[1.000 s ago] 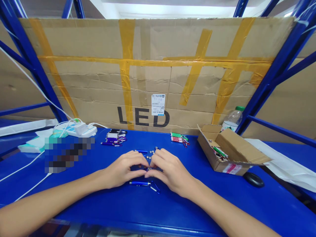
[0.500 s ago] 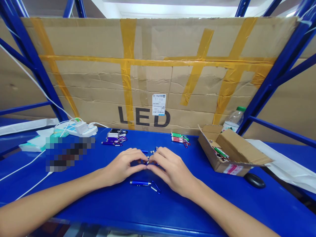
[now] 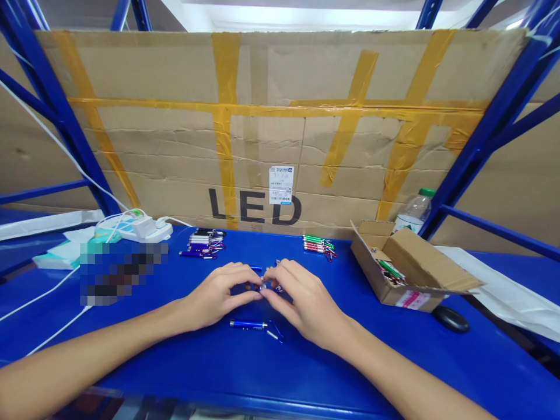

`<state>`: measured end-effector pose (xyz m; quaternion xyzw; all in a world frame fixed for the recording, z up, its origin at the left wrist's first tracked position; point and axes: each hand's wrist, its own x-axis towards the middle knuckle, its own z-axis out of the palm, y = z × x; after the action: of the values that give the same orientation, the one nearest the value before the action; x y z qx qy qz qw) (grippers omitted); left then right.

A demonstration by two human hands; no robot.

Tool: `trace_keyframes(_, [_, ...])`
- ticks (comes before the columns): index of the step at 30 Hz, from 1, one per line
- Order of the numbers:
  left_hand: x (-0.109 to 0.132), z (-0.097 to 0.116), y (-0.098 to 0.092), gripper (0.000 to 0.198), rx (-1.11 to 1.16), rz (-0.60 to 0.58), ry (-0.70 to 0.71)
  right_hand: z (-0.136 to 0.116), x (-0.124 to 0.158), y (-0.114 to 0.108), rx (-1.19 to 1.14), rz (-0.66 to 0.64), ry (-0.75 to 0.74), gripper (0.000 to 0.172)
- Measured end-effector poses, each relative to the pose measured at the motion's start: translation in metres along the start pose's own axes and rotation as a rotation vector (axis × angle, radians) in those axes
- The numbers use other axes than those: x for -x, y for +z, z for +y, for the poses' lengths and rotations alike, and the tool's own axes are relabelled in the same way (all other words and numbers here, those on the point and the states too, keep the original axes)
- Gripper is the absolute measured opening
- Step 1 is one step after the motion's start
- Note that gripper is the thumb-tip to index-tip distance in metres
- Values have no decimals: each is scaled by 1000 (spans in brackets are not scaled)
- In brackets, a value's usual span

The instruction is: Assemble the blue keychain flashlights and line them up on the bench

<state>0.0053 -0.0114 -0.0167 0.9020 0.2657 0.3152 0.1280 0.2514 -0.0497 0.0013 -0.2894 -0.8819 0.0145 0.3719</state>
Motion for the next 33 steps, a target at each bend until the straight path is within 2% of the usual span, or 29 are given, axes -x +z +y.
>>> trace_keyframes(4, [-1, -1, -1, 17, 12, 121, -81, 2, 0, 2, 4, 1, 90, 7])
trace_keyframes(8, [-4, -3, -3, 16, 32, 258, -188, 3, 2, 2, 73, -139, 80, 13])
trace_keyframes(13, [-5, -1, -2, 16, 34, 283, -187, -1, 3, 2, 151, -426, 80, 30])
trace_keyframes(16, [-5, 1, -2, 16, 25, 260, -180, -1, 3, 3, 163, -508, 89, 33])
trace_keyframes(21, [-4, 2, -2, 15, 32, 236, -175, 4, 4, 3, 121, -499, 111, 22])
trace_keyframes(26, [-4, 1, -2, 16, 41, 227, -177, 6, 4, 2, 96, -526, 112, 23])
trace_keyframes(33, [-3, 1, -1, 16, 45, 211, -179, 4, 3, -1, 109, -541, 143, 12])
